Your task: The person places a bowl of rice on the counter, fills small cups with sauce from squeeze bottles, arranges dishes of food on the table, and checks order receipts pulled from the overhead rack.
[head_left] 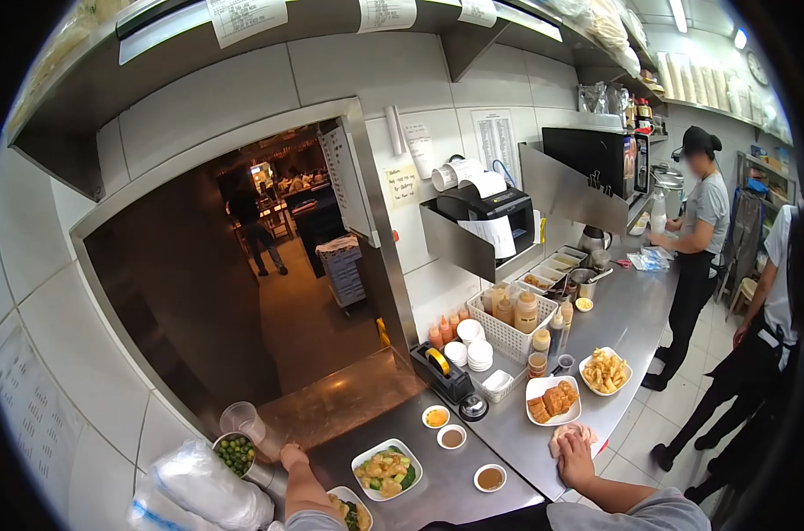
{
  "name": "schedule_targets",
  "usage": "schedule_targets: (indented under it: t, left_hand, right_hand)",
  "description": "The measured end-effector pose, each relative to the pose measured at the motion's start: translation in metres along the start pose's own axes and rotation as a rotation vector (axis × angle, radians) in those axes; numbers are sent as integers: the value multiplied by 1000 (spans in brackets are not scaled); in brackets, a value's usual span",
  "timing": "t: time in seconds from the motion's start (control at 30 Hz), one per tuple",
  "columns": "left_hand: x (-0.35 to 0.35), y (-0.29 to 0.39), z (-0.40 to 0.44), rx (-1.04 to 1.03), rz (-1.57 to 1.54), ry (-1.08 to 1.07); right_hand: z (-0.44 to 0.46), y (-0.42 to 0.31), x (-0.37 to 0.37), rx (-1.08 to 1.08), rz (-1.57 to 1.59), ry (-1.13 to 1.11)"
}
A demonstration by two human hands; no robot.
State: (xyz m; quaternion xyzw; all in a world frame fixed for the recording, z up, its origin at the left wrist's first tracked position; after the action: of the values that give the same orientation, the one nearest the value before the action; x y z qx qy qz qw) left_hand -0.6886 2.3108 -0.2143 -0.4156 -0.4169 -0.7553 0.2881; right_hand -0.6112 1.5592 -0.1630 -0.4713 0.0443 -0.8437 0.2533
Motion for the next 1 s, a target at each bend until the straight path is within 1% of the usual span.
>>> schedule_targets:
  t: [0.03, 0.1, 0.13, 0.17, 0.2, 0.23, 0.3, 0.33, 0.37, 0.4, 0.43, 0.47, 0.53, 0.57, 0.63, 0.67, 0.73, 0.77, 0.8, 0.87, 0.9, 0.93, 1.0]
  left_hand:
    - [0, 0, 1, 6, 3, -1]
    - [15, 21, 3, -171, -272, 63]
    - [30, 38, -3, -224, -476, 193]
    - [48, 66, -13, -282, -679, 325]
    - [32, 86, -8, -75, -1104, -13]
    - [88, 131, -50, -227, -1056, 72]
    - [140, 197, -119, -264, -1379, -132]
    - [151, 222, -158, -246, -1467, -271]
    - [164, 242, -205, -151, -1430, -426]
    - [154, 254, -245, -198, -1352, -565]
    - [138, 265, -286, -135, -1368, -752]
    - [140, 274, -328, -89, -1344, -852]
    - [142, 284, -393, 11, -1385, -1126]
    - [142, 282, -410, 22, -1391, -1119]
    - [141, 281, -448, -22, -1354, -1315]
    - [141, 277, -454, -11, -1357, -1305]
    - [140, 267, -466, 87, -1317, -1347]
    - [141, 263, -469, 164, -1351, -1347]
    - [144, 261, -474, 175, -1352, -1336]
    - [144, 254, -484, 337, -1389, -1252]
    - [136, 251, -491, 389, -1414, -1255]
    - [133, 252, -497, 402, -1418, -1247]
    - [136, 256, -504, 463, -1491, -1146]
  right_hand:
    - [2, 1, 1, 4, 1, -5]
    - [6, -9, 4, 100, 148, -6]
    - [6, -6, 0, 98, 160, -8]
    - [6, -3, -6, 129, 246, 1]
    - [7, -4, -8, 160, 332, 12]
    - [12, -12, 2, 157, 355, 45]
    - [15, -8, 2, 130, 414, 41]
    - [13, -4, 0, 109, 457, 40]
    - [11, 1, -4, 80, 453, 62]
    - [10, 1, -5, 80, 460, 63]
    - [11, 2, -5, 65, 477, 46]
    - [13, 3, -5, 53, 492, 29]
    - [13, 1, -3, 71, 486, 40]
    - [13, 2, -2, 89, 504, 88]
    - [12, 4, -3, 92, 541, 140]
    - [14, 0, 1, 99, 547, 131]
    - [18, -11, 14, 206, 478, 157]
    - [18, -10, 11, 200, 521, 111]
    - [17, -9, 11, 205, 529, 101]
    - [17, -6, 14, 190, 502, 122]
    - [18, -5, 13, 197, 507, 112]
    - [18, -1, 9, 179, 522, 90]
    - [19, 2, 9, 164, 535, 46]
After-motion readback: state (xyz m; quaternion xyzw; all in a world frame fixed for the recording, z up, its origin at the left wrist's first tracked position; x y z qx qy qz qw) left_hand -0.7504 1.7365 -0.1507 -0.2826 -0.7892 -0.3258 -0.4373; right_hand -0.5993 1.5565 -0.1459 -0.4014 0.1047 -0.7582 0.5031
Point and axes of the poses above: each hand's wrist, its own z-axis towards the middle knuckle, its own x-axis out of the back of the hand, y = z × x, the point moved 7 cm from there along z, towards the middle knuckle, and after that the axes turned 13 degrees about y, right-handed, at the moved point
